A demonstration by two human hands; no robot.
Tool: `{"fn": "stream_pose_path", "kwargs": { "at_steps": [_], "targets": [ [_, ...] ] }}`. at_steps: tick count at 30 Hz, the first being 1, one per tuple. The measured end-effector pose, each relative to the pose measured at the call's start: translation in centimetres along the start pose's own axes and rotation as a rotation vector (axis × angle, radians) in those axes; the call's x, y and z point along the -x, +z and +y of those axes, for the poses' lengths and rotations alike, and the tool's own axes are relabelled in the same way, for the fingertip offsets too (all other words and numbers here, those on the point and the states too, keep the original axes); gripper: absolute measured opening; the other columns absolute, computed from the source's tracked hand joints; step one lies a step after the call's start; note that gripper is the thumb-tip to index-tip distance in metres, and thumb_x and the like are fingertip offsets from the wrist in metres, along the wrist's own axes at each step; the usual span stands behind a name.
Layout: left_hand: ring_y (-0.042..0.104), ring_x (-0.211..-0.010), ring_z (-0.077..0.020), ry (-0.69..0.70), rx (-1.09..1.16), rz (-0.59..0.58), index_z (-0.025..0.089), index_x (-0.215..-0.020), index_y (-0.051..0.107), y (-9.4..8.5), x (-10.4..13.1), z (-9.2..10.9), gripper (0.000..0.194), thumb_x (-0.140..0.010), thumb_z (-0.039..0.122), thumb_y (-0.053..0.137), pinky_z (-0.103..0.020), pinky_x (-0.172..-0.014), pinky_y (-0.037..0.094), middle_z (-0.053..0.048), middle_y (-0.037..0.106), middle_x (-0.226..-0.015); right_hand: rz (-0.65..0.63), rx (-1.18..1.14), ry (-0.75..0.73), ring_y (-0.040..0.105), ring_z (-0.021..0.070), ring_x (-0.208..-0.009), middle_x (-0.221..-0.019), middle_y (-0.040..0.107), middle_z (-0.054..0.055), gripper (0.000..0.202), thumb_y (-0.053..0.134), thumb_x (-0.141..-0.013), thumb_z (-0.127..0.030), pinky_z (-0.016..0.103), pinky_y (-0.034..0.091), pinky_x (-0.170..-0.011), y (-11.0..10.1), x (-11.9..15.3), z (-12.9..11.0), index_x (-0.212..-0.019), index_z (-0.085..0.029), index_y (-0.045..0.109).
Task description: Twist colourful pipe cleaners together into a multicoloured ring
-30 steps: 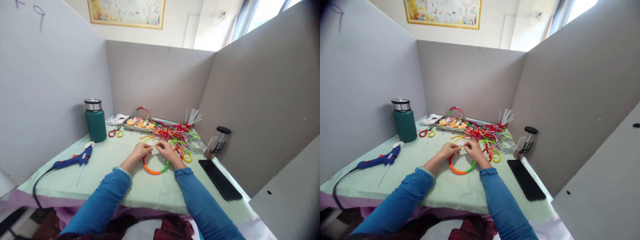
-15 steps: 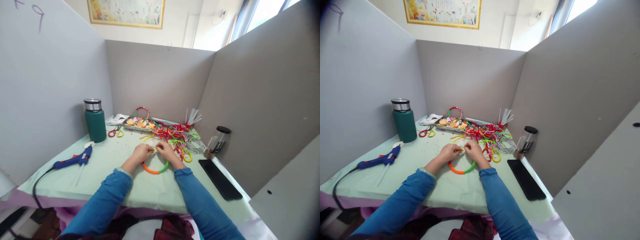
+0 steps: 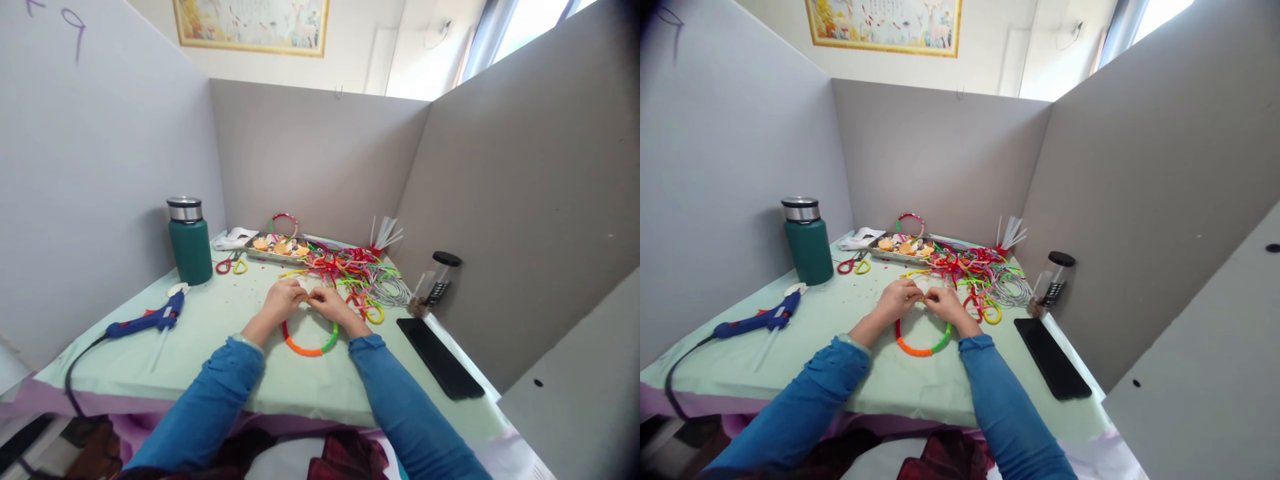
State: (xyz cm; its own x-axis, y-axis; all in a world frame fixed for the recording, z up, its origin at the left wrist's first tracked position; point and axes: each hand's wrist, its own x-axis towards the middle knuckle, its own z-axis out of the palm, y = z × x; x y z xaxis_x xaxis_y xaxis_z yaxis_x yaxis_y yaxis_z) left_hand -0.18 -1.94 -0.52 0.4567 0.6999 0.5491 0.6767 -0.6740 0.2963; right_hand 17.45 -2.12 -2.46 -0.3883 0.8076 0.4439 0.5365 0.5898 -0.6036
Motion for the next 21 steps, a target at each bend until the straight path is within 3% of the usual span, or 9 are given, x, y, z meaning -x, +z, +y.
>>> {"fn": "stream_pose_path", "kwargs": {
  "at_steps": [5,8,16,21],
  "targets": [
    [0.057,-0.07,-0.0152,-0.248,0.338,-0.116,0.017,-0.076,0.071,0.5,-0.5,-1.3,0.019,-0.07,0.03,0.059,-0.024,-0.065,0.04,-0.004,0.067,-0.075,-0.12,-0.186,0.049,0.046,0.0092,-0.058,-0.064,0.056,-0.002,0.012,0.051,-0.073,-0.022,0.019,0.034,-0.054,-0.6,0.3,-0.8,-0.07,-0.015,0.061],
    [0.058,-0.069,-0.0163,-0.364,0.508,-0.134,0.013,-0.076,0.071,0.3,-0.7,-1.5,0.025,-0.065,0.034,0.062,-0.025,-0.063,0.041,-0.005,0.067,-0.073,-0.127,-0.271,0.096,0.043,0.0083,-0.056,-0.063,0.054,-0.002,0.013,0.053,-0.073,-0.024,0.019,0.032,-0.051,-1.1,0.4,-1.6,-0.071,-0.014,0.061],
    [0.057,-0.067,-0.0154,-0.469,0.811,-0.081,0.011,-0.077,0.069,-0.7,-0.6,-0.9,0.033,-0.058,0.038,0.068,-0.026,-0.061,0.042,-0.005,0.066,-0.07,-0.083,-0.408,0.165,0.036,0.0069,-0.048,-0.056,0.048,-0.003,0.021,0.059,-0.071,-0.036,0.019,0.027,-0.045,-1.8,0.5,-2.5,-0.071,-0.015,0.061],
    [0.056,-0.062,-0.0128,-0.597,1.068,-0.19,0.011,-0.071,0.066,-1.3,-0.5,-0.5,0.028,-0.054,0.032,0.072,-0.026,-0.061,0.044,-0.005,0.062,-0.066,-0.098,-0.484,0.148,0.034,0.0063,-0.048,-0.054,0.046,-0.004,0.02,0.06,-0.071,-0.035,0.02,0.026,-0.046,-1.9,0.6,-2.7,-0.07,-0.015,0.061]
  ]
}}
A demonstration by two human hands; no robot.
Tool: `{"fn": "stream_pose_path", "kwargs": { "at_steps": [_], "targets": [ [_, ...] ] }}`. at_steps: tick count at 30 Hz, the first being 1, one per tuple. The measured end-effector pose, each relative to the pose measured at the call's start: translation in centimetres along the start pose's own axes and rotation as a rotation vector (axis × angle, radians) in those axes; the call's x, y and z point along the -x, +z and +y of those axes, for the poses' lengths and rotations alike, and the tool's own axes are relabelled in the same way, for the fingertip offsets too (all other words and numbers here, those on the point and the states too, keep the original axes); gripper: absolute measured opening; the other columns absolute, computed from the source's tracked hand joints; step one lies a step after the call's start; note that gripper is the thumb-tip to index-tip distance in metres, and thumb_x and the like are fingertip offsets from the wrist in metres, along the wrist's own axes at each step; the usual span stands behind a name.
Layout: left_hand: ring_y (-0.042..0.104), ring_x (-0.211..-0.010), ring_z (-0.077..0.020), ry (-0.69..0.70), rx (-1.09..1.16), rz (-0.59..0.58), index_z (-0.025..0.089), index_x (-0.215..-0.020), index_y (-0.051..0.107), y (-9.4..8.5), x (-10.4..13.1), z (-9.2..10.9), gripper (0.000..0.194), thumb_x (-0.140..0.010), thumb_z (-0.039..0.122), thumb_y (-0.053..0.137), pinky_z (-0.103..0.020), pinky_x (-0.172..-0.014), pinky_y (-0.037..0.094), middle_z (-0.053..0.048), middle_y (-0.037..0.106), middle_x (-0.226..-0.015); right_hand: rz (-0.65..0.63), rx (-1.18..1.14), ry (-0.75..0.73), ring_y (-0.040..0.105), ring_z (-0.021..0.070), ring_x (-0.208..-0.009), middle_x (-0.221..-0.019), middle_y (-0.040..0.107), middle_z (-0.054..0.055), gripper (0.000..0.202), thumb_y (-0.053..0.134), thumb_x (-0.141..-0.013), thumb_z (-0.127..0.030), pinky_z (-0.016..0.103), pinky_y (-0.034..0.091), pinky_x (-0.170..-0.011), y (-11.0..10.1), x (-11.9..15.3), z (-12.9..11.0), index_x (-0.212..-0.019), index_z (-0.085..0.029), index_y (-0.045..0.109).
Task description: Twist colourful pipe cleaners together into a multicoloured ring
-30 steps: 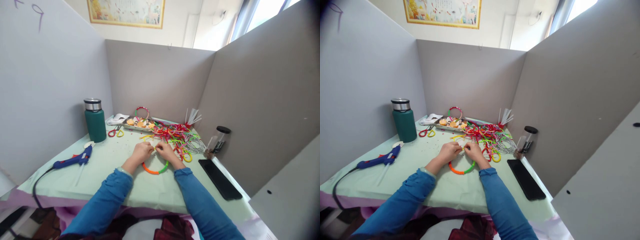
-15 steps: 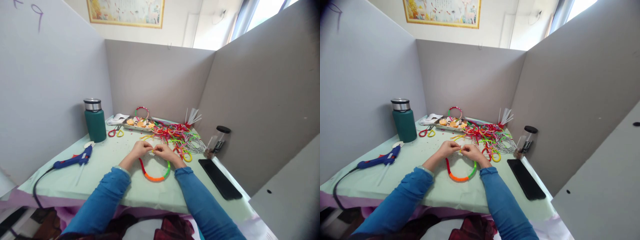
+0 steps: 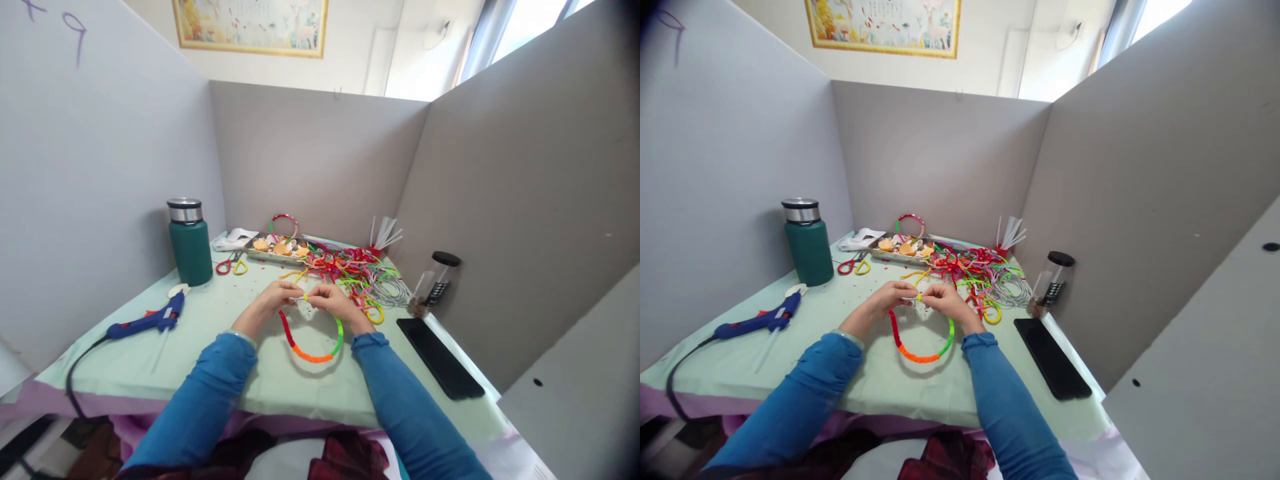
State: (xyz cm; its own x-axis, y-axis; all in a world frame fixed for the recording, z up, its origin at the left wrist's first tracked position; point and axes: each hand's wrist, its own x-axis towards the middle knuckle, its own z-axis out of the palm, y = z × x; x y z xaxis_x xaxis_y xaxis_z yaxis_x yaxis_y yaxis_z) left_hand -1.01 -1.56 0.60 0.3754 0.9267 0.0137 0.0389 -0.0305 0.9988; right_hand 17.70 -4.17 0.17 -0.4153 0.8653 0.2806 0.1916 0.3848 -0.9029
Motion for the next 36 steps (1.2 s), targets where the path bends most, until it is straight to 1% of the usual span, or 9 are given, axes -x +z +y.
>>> {"fn": "stream_pose_path", "kwargs": {
  "at_steps": [3,6,10,14,19,26,30,33,36],
  "targets": [
    [0.053,-0.057,-0.0107,-0.039,0.069,-0.043,0.01,-0.071,0.065,0.1,0.3,0.2,0.027,-0.053,0.03,0.072,-0.026,-0.061,0.045,-0.004,0.059,-0.062,-0.003,-0.049,-0.018,0.035,0.0062,-0.048,-0.056,0.047,-0.004,0.019,0.059,-0.071,-0.034,0.02,0.027,-0.048,0.0,0.1,-0.2,-0.069,-0.014,0.06],
    [0.05,-0.053,-0.0093,0.0,0.049,-0.022,0.01,-0.074,0.065,0.3,0.3,0.0,0.028,-0.054,0.029,0.071,-0.026,-0.06,0.044,-0.003,0.057,-0.059,0.04,-0.059,-0.013,0.036,0.0063,-0.048,-0.055,0.047,-0.004,0.019,0.06,-0.069,-0.034,0.02,0.027,-0.048,-0.1,0.1,-0.3,-0.069,-0.015,0.058],
    [0.05,-0.052,-0.0098,0.092,-0.05,-0.004,0.012,-0.088,0.065,0.5,-0.4,-0.9,0.035,-0.059,0.032,0.067,-0.024,-0.054,0.04,-0.002,0.057,-0.061,0.121,-0.072,0.0,0.037,0.0066,-0.048,-0.054,0.046,-0.004,0.021,0.059,-0.07,-0.035,0.02,0.027,-0.047,-0.2,-0.1,0.0,-0.066,-0.015,0.056],
    [0.044,-0.048,-0.009,0.128,-0.194,-0.003,0.01,-0.081,0.068,0.7,-0.9,-1.8,0.033,-0.065,0.038,0.063,-0.023,-0.048,0.032,-0.002,0.054,-0.054,0.167,-0.109,0.001,0.036,0.0064,-0.046,-0.053,0.046,-0.004,0.021,0.059,-0.069,-0.036,0.021,0.026,-0.045,-0.1,-0.4,0.4,-0.065,-0.015,0.056],
    [0.038,-0.046,-0.0078,0.137,-0.248,-0.011,0.008,-0.085,0.069,0.7,-0.9,-2.0,0.039,-0.064,0.04,0.063,-0.023,-0.045,0.025,-0.001,0.051,-0.05,0.202,-0.065,-0.001,0.037,0.0064,-0.045,-0.051,0.046,-0.004,0.021,0.059,-0.069,-0.036,0.02,0.026,-0.044,0.1,-0.5,0.6,-0.064,-0.015,0.056],
    [0.031,-0.04,-0.006,0.099,-0.275,0.03,0.008,-0.068,0.067,1.1,-0.4,-1.6,0.048,-0.062,0.055,0.06,-0.023,-0.043,0.022,0.002,0.042,-0.043,0.193,-0.056,-0.012,0.036,0.0062,-0.042,-0.049,0.046,-0.005,0.023,0.058,-0.071,-0.038,0.02,0.025,-0.041,0.4,-0.7,1.2,-0.067,-0.015,0.058],
    [0.034,-0.04,-0.0067,0.094,-0.226,0.095,0.012,-0.056,0.056,1.3,-0.1,-1.2,0.049,-0.063,0.06,0.056,-0.022,-0.043,0.026,0.004,0.037,-0.041,0.151,-0.101,-0.019,0.039,0.0061,-0.043,-0.058,0.051,-0.003,0.024,0.056,-0.073,-0.037,0.02,0.029,-0.041,0.6,-0.8,1.3,-0.082,-0.015,0.061],
    [0.035,-0.04,-0.0064,0.102,-0.198,0.081,0.014,-0.051,0.049,1.5,0.0,-0.8,0.048,-0.065,0.06,0.053,-0.022,-0.045,0.03,0.005,0.035,-0.042,0.137,-0.135,-0.01,0.043,0.0065,-0.046,-0.069,0.056,-0.001,0.029,0.055,-0.075,-0.035,0.02,0.033,-0.043,0.5,-0.7,1.1,-0.096,-0.016,0.06],
    [0.035,-0.04,-0.0065,0.12,-0.22,0.056,0.015,-0.048,0.043,1.5,0.1,-0.7,0.051,-0.067,0.062,0.049,-0.022,-0.045,0.031,0.005,0.036,-0.042,0.124,-0.124,-0.009,0.043,0.0064,-0.046,-0.069,0.056,-0.001,0.029,0.054,-0.075,-0.034,0.02,0.034,-0.043,0.5,-0.7,0.9,-0.097,-0.016,0.059]
  ]
}}
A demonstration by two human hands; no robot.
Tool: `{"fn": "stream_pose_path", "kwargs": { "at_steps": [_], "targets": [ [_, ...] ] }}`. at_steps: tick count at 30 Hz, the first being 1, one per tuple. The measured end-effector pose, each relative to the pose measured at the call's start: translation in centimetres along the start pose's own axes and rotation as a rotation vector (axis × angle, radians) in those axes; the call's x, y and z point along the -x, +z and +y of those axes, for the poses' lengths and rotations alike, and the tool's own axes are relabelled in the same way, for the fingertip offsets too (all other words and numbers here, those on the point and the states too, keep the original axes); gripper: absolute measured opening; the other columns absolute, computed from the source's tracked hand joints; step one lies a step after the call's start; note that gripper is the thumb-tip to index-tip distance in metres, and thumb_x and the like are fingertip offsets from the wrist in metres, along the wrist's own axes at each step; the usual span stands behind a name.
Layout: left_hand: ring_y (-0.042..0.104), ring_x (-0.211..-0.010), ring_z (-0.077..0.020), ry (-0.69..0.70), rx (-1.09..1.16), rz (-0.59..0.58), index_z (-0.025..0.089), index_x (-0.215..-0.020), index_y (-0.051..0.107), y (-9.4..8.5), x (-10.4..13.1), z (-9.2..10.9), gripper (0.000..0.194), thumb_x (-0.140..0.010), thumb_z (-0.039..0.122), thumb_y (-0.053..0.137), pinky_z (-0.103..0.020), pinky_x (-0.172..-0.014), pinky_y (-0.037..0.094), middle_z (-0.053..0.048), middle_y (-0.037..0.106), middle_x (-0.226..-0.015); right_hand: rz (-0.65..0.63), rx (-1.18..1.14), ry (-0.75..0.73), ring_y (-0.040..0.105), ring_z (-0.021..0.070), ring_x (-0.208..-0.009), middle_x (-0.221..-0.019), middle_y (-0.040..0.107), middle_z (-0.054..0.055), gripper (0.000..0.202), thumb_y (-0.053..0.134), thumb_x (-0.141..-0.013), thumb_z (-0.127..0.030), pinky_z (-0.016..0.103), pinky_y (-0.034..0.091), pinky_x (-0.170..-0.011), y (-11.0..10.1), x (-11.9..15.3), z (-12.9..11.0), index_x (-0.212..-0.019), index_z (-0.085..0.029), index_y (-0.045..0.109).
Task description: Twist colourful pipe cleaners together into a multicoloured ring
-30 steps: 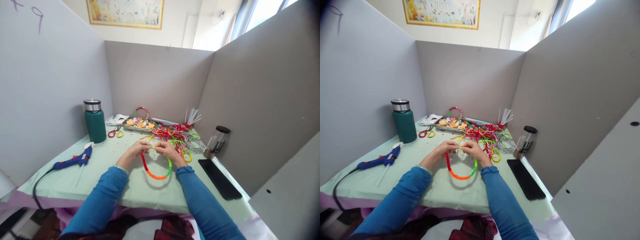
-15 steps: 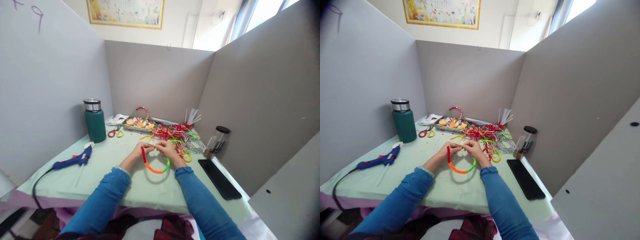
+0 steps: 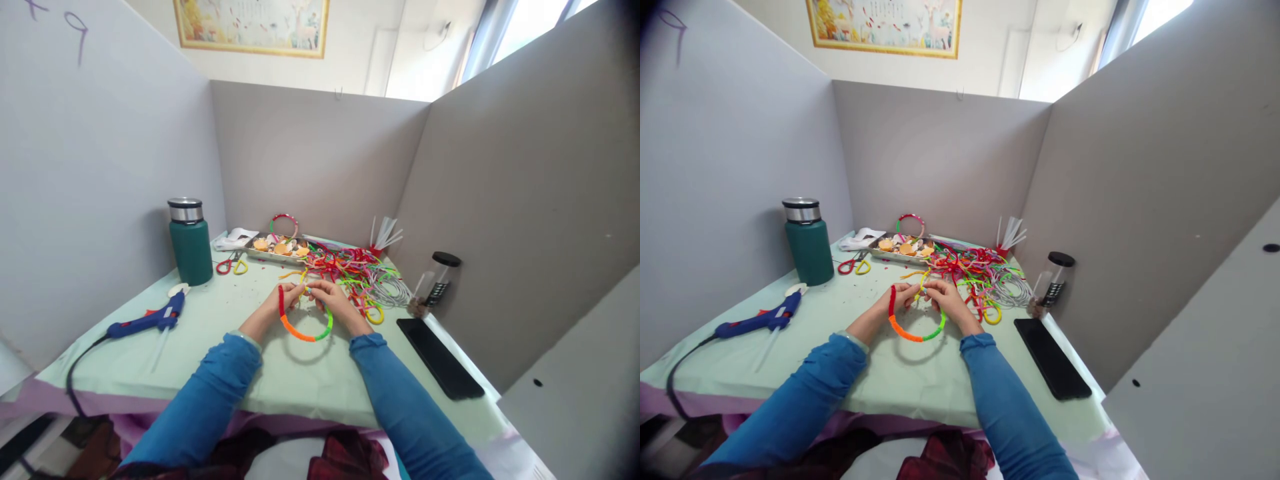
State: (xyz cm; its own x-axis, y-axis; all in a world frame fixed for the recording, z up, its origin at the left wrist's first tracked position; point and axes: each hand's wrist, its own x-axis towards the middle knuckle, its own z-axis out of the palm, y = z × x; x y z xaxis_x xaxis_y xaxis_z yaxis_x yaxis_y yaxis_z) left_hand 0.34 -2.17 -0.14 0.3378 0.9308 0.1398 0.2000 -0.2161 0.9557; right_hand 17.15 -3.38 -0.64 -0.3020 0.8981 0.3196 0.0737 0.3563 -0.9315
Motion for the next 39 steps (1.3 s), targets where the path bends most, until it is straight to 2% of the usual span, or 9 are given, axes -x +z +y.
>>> {"fn": "stream_pose_path", "kwargs": {
  "at_steps": [3,9,13,18,23,30,34,39],
  "targets": [
    [0.036,-0.042,-0.0067,0.018,-0.036,0.009,0.015,-0.048,0.043,-0.1,0.0,-0.2,0.05,-0.066,0.061,0.052,-0.022,-0.046,0.031,0.005,0.035,-0.043,-0.025,0.026,-0.016,0.042,0.006,-0.046,-0.071,0.057,0.0,0.027,0.054,-0.076,-0.034,0.02,0.032,-0.042,0.0,-0.1,0.1,-0.095,-0.016,0.06],
    [0.036,-0.041,-0.0073,-0.017,-0.083,0.019,0.011,-0.065,0.06,-0.2,-0.1,-0.7,0.046,-0.067,0.057,0.054,-0.022,-0.04,0.025,0.003,0.04,-0.044,-0.053,0.073,-0.011,0.041,0.0057,-0.046,-0.07,0.057,-0.001,0.023,0.055,-0.076,-0.034,0.019,0.033,-0.043,0.3,-0.1,0.5,-0.09,-0.016,0.061],
    [0.035,-0.041,-0.0064,0.004,-0.063,0.037,0.01,-0.067,0.064,0.0,-0.2,-0.8,0.047,-0.067,0.056,0.055,-0.021,-0.04,0.024,0.002,0.043,-0.046,-0.081,0.055,-0.04,0.044,0.0064,-0.049,-0.075,0.058,0.0,0.019,0.052,-0.077,-0.03,0.019,0.036,-0.045,0.4,0.0,0.2,-0.087,-0.016,0.061],
    [0.035,-0.04,-0.0064,-0.016,-0.082,0.077,0.011,-0.062,0.063,0.0,-0.6,-1.4,0.044,-0.067,0.054,0.056,-0.021,-0.04,0.025,0.002,0.042,-0.044,-0.07,0.091,-0.027,0.042,0.006,-0.045,-0.067,0.056,-0.001,0.014,0.052,-0.076,-0.027,0.019,0.034,-0.044,0.5,0.0,0.4,-0.08,-0.016,0.06],
    [0.034,-0.039,-0.0068,-0.019,-0.088,0.066,0.011,-0.061,0.062,0.0,-0.6,-1.4,0.04,-0.067,0.051,0.057,-0.022,-0.039,0.025,0.003,0.039,-0.041,-0.012,0.17,-0.03,0.042,0.006,-0.045,-0.064,0.055,-0.002,0.011,0.053,-0.073,-0.025,0.018,0.033,-0.043,0.6,-0.2,1.0,-0.077,-0.016,0.059],
    [0.033,-0.04,-0.0068,-0.034,-0.085,0.062,0.011,-0.063,0.063,0.0,-0.3,-0.7,0.042,-0.067,0.052,0.055,-0.021,-0.04,0.024,0.004,0.038,-0.041,-0.073,0.073,0.012,0.043,0.006,-0.045,-0.067,0.056,-0.002,0.017,0.054,-0.075,-0.032,0.019,0.036,-0.044,0.4,0.0,-0.1,-0.079,-0.015,0.059],
    [0.032,-0.039,-0.0067,-0.054,-0.112,0.057,0.011,-0.062,0.061,0.0,-0.2,-0.5,0.042,-0.066,0.053,0.055,-0.022,-0.041,0.022,0.004,0.037,-0.041,-0.022,0.159,0.048,0.042,0.0063,-0.042,-0.057,0.051,-0.003,0.017,0.054,-0.074,-0.032,0.019,0.032,-0.04,0.6,0.0,0.2,-0.072,-0.015,0.057],
    [0.033,-0.039,-0.0076,-0.055,-0.114,0.053,0.011,-0.064,0.062,-0.1,-0.1,-0.4,0.042,-0.066,0.053,0.055,-0.022,-0.042,0.024,0.004,0.036,-0.039,0.02,0.224,0.017,0.041,0.0062,-0.043,-0.057,0.05,-0.003,0.014,0.054,-0.073,-0.029,0.018,0.03,-0.04,0.6,-0.3,0.9,-0.07,-0.015,0.056]
  ]
}}
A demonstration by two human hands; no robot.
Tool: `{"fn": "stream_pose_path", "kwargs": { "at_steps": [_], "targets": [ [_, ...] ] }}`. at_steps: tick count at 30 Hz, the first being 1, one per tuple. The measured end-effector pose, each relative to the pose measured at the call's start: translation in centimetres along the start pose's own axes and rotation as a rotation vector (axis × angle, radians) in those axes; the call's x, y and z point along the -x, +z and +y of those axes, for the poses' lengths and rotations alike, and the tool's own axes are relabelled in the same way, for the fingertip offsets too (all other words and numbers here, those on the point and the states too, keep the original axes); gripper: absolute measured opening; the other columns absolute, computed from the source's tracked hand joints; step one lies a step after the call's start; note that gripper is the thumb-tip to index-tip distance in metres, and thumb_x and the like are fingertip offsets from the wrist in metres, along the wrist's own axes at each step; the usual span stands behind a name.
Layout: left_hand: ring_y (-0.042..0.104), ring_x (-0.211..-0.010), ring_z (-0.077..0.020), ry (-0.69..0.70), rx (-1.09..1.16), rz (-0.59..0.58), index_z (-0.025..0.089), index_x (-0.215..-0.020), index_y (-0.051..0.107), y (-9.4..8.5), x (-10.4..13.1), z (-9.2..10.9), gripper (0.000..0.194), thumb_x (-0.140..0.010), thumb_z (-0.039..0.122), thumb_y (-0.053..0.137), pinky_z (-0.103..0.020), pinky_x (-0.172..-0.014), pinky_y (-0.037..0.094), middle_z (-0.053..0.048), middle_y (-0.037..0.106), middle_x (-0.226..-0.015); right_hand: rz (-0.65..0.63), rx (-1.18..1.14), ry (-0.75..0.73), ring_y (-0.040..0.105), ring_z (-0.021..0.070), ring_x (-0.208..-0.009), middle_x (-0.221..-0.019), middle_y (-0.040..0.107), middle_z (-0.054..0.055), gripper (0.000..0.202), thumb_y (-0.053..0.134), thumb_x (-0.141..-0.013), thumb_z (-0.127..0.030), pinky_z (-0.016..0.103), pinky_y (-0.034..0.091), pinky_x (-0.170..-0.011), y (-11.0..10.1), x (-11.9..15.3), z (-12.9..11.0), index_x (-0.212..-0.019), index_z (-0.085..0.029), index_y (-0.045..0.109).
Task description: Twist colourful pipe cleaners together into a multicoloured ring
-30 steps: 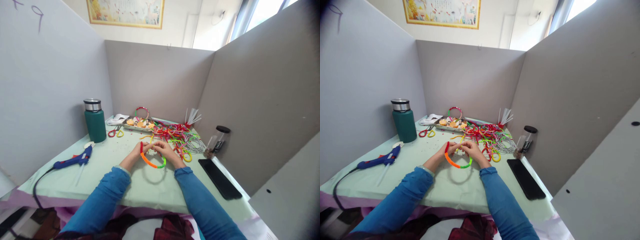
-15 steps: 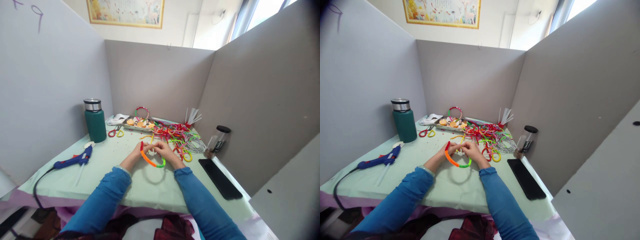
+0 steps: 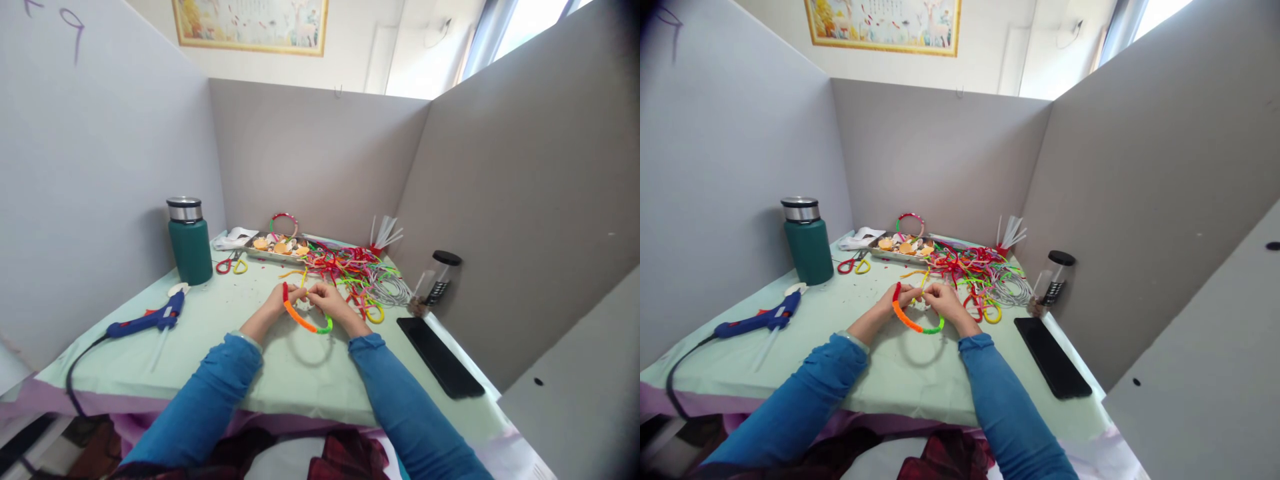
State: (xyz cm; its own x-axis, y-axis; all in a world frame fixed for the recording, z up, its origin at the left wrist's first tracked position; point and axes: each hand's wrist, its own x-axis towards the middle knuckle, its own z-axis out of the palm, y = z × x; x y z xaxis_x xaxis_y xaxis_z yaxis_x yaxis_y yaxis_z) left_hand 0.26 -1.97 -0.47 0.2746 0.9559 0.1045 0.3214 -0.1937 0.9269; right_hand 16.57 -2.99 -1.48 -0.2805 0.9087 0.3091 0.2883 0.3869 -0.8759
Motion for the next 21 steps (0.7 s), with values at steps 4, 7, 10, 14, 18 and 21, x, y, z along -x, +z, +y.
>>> {"fn": "stream_pose_path", "kwargs": {
  "at_steps": [4,7,10,14,18,21],
  "targets": [
    [0.033,-0.039,-0.0075,0.012,0.002,-0.001,0.011,-0.063,0.063,0.02,-0.1,-0.16,0.042,-0.067,0.052,0.054,-0.022,-0.041,0.024,0.004,0.037,-0.04,-0.018,-0.023,-0.013,0.04,0.0061,-0.044,-0.057,0.05,-0.003,0.017,0.054,-0.075,-0.031,0.019,0.03,-0.041,-0.22,-0.01,0.16,-0.072,-0.015,0.057],
    [0.035,-0.04,-0.0079,0.023,0.003,0.01,0.012,-0.064,0.063,0.05,-0.18,-0.34,0.041,-0.067,0.051,0.054,-0.022,-0.041,0.025,0.003,0.039,-0.041,-0.049,-0.055,-0.023,0.041,0.0064,-0.044,-0.058,0.05,-0.003,0.021,0.052,-0.077,-0.036,0.019,0.031,-0.043,-0.42,0.08,0.11,-0.072,-0.015,0.057],
    [0.037,-0.041,-0.0077,0.03,-0.005,0.005,0.012,-0.063,0.063,0.03,-0.16,-0.35,0.041,-0.067,0.051,0.054,-0.022,-0.042,0.027,0.003,0.041,-0.043,-0.052,-0.061,-0.036,0.041,0.0068,-0.044,-0.057,0.05,-0.003,0.023,0.053,-0.077,-0.037,0.02,0.03,-0.043,-0.54,0.14,0.03,-0.071,-0.015,0.057],
    [0.035,-0.04,-0.0073,0.023,-0.024,0.0,0.011,-0.064,0.064,-0.03,-0.06,-0.13,0.042,-0.066,0.052,0.055,-0.022,-0.042,0.027,0.003,0.041,-0.043,-0.048,-0.035,-0.038,0.042,0.007,-0.046,-0.057,0.051,-0.002,0.024,0.054,-0.077,-0.038,0.019,0.031,-0.044,-0.53,0.07,-0.01,-0.07,-0.015,0.057],
    [0.034,-0.04,-0.0075,0.001,-0.023,0.001,0.011,-0.064,0.064,0.01,-0.11,-0.12,0.043,-0.065,0.053,0.055,-0.022,-0.042,0.026,0.004,0.037,-0.041,-0.034,0.006,-0.032,0.042,0.0069,-0.046,-0.056,0.051,-0.002,0.022,0.054,-0.076,-0.035,0.019,0.03,-0.043,-0.35,-0.05,0.14,-0.069,-0.015,0.057],
    [0.034,-0.039,-0.0074,-0.003,-0.01,0.005,0.011,-0.064,0.064,0.06,-0.16,-0.26,0.043,-0.065,0.053,0.055,-0.022,-0.041,0.025,0.004,0.036,-0.04,-0.017,0.026,-0.038,0.042,0.0068,-0.044,-0.055,0.05,-0.003,0.018,0.053,-0.076,-0.032,0.019,0.031,-0.042,-0.17,-0.07,0.29,-0.068,-0.016,0.056]
  ]
}}
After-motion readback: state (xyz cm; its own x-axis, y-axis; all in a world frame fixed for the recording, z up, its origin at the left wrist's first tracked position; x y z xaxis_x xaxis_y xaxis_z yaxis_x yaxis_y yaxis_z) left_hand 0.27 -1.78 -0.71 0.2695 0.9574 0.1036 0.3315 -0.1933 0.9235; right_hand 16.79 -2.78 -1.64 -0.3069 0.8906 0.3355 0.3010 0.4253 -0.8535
